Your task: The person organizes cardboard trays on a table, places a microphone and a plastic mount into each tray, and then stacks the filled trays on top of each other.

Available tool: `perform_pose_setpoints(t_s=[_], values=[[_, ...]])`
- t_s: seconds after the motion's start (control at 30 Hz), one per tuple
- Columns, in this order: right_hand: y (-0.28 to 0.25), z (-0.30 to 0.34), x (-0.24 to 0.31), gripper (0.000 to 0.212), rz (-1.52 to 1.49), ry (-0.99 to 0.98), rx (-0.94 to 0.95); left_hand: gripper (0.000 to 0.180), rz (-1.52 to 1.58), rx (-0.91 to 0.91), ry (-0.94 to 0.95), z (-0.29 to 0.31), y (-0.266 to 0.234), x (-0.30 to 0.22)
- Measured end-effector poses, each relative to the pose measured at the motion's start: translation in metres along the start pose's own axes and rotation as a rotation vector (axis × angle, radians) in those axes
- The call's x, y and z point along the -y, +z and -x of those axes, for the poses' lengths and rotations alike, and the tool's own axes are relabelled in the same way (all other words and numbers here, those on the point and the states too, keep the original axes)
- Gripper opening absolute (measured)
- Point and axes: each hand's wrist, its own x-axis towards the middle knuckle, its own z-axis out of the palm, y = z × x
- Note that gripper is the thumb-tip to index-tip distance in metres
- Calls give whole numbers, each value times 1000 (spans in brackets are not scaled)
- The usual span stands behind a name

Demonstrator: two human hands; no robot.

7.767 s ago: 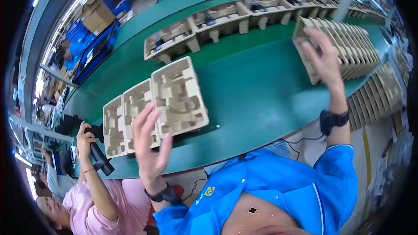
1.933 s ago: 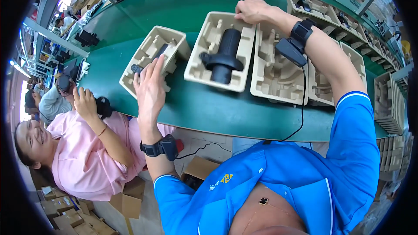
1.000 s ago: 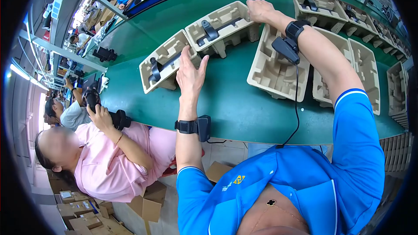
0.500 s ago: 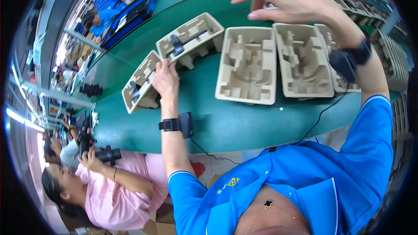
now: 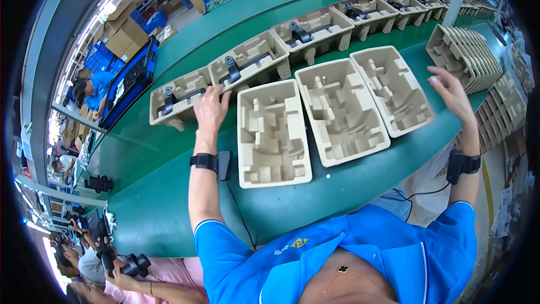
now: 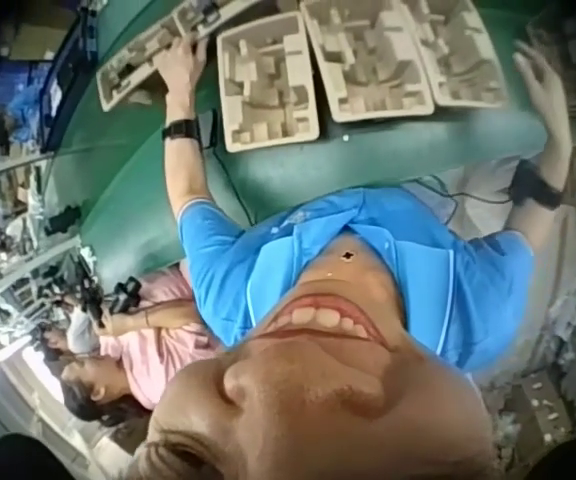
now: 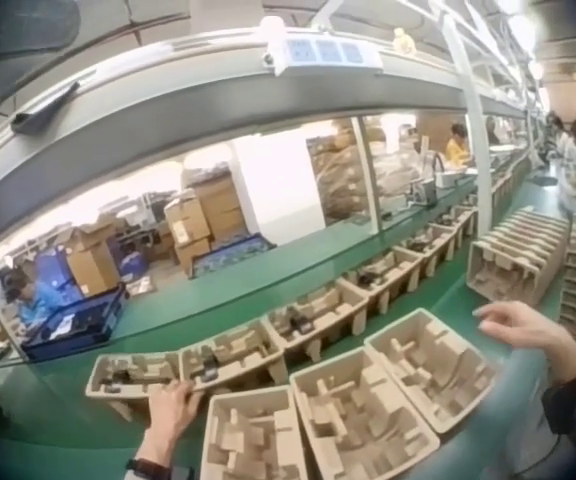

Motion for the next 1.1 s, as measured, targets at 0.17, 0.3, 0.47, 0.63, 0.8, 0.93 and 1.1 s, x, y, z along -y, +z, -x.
perform_pose_setpoints(t_s=[0.17, 0.3, 0.47, 0.63, 0.8, 0.93, 1.1], values=[[34, 6, 14, 49, -395, 160, 92, 29, 245, 79, -27, -1, -7, 11], [52, -2, 15, 55, -449, 140, 110, 31, 297, -3, -137, 10, 4, 37], [61, -1, 5, 58, -471, 75, 108, 27, 97, -44, -138, 19, 1, 42], [50, -5, -2, 59, -148, -6, 92, 21, -28, 106, -198, 9, -11, 18], [44, -85, 145, 59, 81, -611, 175, 18, 25, 141, -131, 17, -9, 19], [136, -175, 208, 60, 396, -873, 449, 17, 194, 180, -201, 0, -12, 14], [226, -221, 223, 49, 791, -758, 527, 19, 319, 330, -396, -5, -17, 5]])
